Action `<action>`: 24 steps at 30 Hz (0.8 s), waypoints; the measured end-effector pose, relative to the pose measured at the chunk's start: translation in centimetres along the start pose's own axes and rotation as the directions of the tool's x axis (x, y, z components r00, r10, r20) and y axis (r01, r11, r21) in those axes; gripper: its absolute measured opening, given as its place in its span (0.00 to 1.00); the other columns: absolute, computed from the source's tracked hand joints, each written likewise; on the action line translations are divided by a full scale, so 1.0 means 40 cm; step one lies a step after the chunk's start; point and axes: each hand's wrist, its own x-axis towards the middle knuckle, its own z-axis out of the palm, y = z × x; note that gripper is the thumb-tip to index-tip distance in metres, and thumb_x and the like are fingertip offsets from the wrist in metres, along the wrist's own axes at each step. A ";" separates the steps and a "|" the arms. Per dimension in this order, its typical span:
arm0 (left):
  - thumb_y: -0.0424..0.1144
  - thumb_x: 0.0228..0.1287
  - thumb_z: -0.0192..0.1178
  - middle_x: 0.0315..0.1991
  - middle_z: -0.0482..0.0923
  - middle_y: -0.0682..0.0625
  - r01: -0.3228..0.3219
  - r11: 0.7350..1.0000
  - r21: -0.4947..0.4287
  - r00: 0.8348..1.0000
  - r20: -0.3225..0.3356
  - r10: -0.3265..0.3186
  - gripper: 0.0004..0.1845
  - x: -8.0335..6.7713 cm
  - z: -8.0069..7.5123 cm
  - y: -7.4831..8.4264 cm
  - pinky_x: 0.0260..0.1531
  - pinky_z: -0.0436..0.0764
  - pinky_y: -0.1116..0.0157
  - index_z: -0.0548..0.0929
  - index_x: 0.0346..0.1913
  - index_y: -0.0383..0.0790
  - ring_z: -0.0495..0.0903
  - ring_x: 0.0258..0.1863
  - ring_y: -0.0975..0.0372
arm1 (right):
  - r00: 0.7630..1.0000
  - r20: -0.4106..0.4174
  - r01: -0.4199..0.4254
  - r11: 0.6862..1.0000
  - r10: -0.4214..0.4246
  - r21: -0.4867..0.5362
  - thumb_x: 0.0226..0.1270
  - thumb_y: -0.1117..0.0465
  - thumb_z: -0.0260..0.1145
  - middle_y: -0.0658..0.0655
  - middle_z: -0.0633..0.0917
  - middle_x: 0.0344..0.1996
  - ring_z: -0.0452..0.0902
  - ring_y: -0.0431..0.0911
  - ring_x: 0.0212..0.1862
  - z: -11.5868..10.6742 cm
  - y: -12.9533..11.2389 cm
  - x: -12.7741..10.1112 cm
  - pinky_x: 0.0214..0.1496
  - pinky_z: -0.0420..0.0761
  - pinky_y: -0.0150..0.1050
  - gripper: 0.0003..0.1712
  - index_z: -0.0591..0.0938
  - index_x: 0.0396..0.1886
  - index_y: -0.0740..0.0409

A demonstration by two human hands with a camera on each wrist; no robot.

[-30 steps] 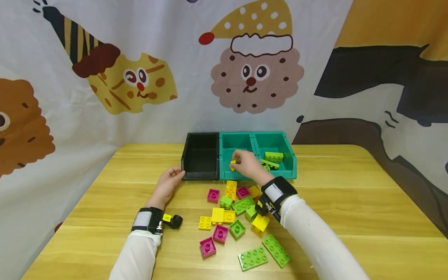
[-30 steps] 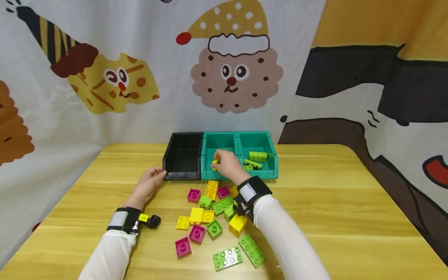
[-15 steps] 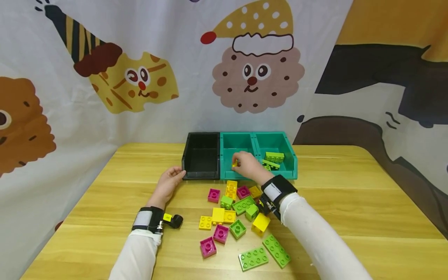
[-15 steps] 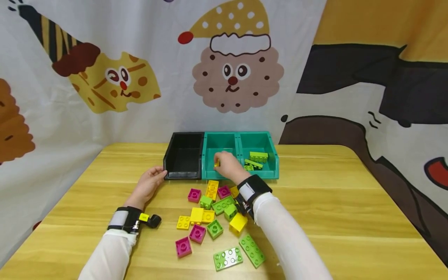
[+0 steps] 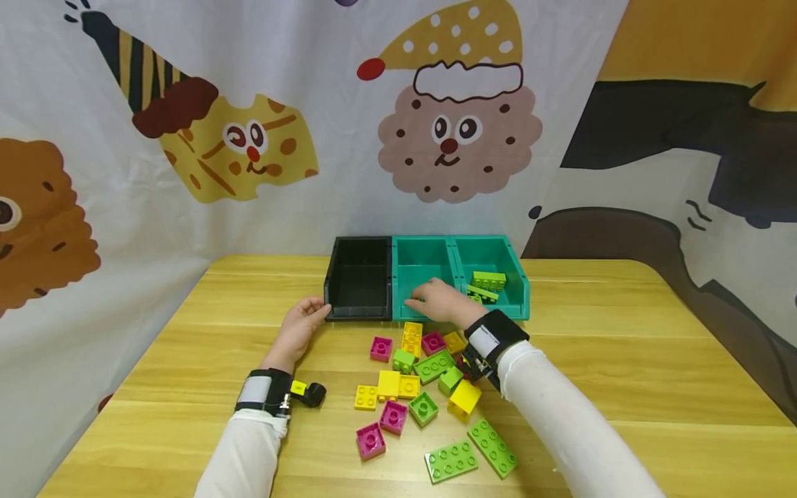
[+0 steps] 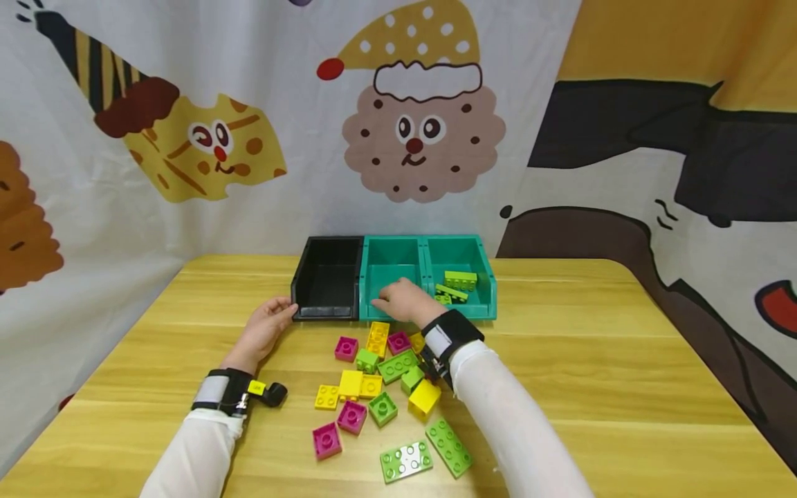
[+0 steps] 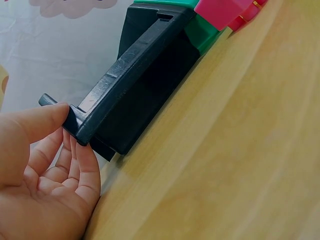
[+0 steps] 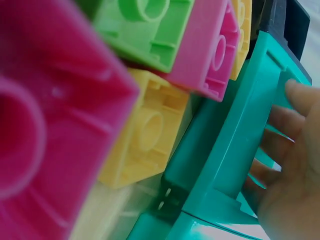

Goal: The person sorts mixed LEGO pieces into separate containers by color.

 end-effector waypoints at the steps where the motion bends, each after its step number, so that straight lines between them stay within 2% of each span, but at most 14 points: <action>1: 0.30 0.67 0.55 0.30 0.71 0.59 -0.001 1.000 0.001 1.000 0.000 0.001 0.10 0.000 0.000 0.000 0.34 0.72 0.75 0.71 0.48 0.30 0.69 0.31 0.70 | 1.000 0.027 -0.003 1.000 0.003 0.016 0.75 0.51 0.51 0.59 0.84 0.47 0.73 0.56 0.56 -0.002 0.000 -0.002 0.68 0.63 0.51 0.20 0.81 0.50 0.59; 3: 0.31 0.67 0.55 0.30 0.71 0.59 0.000 1.000 0.008 1.000 -0.002 0.000 0.11 0.001 0.000 0.000 0.34 0.72 0.75 0.71 0.48 0.30 0.69 0.31 0.70 | 0.998 0.068 -0.008 0.999 0.004 0.050 0.76 0.49 0.48 0.59 0.80 0.54 0.67 0.57 0.64 -0.005 0.001 -0.005 0.69 0.61 0.52 0.22 0.79 0.55 0.58; 5: 0.31 0.67 0.55 0.30 0.70 0.59 0.002 1.000 0.013 1.000 -0.005 -0.002 0.11 0.000 0.000 0.001 0.34 0.72 0.75 0.71 0.48 0.30 0.69 0.31 0.70 | 0.998 0.068 0.003 0.997 -0.009 0.082 0.76 0.48 0.47 0.59 0.76 0.60 0.61 0.58 0.68 -0.009 0.004 -0.009 0.68 0.62 0.52 0.24 0.76 0.59 0.56; 14: 0.30 0.66 0.55 0.26 0.70 0.60 -0.024 1.000 -0.011 1.000 0.000 0.024 0.08 0.000 0.002 0.002 0.31 0.70 0.74 0.72 0.45 0.31 0.68 0.27 0.71 | 0.997 -0.065 0.057 0.978 -0.045 0.199 0.73 0.50 0.54 0.58 0.77 0.58 0.72 0.54 0.58 -0.070 0.017 -0.067 0.58 0.73 0.50 0.19 0.78 0.56 0.54; 19: 0.31 0.67 0.55 0.26 0.70 0.60 -0.023 1.000 -0.018 1.000 0.006 0.023 0.08 0.000 0.000 0.004 0.31 0.70 0.75 0.71 0.45 0.31 0.67 0.26 0.71 | 0.994 -0.102 0.080 0.946 -0.050 0.313 0.73 0.51 0.54 0.57 0.80 0.53 0.77 0.50 0.51 -0.095 0.021 -0.126 0.53 0.77 0.47 0.18 0.78 0.55 0.54; 24: 0.31 0.66 0.56 0.25 0.69 0.60 -0.022 1.000 -0.022 1.000 0.006 0.022 0.08 -0.003 0.000 0.006 0.30 0.69 0.75 0.72 0.45 0.32 0.67 0.26 0.71 | 0.983 -0.166 0.135 0.908 -0.074 0.396 0.73 0.53 0.54 0.59 0.82 0.50 0.77 0.51 0.53 -0.092 0.035 -0.177 0.55 0.77 0.49 0.17 0.79 0.54 0.56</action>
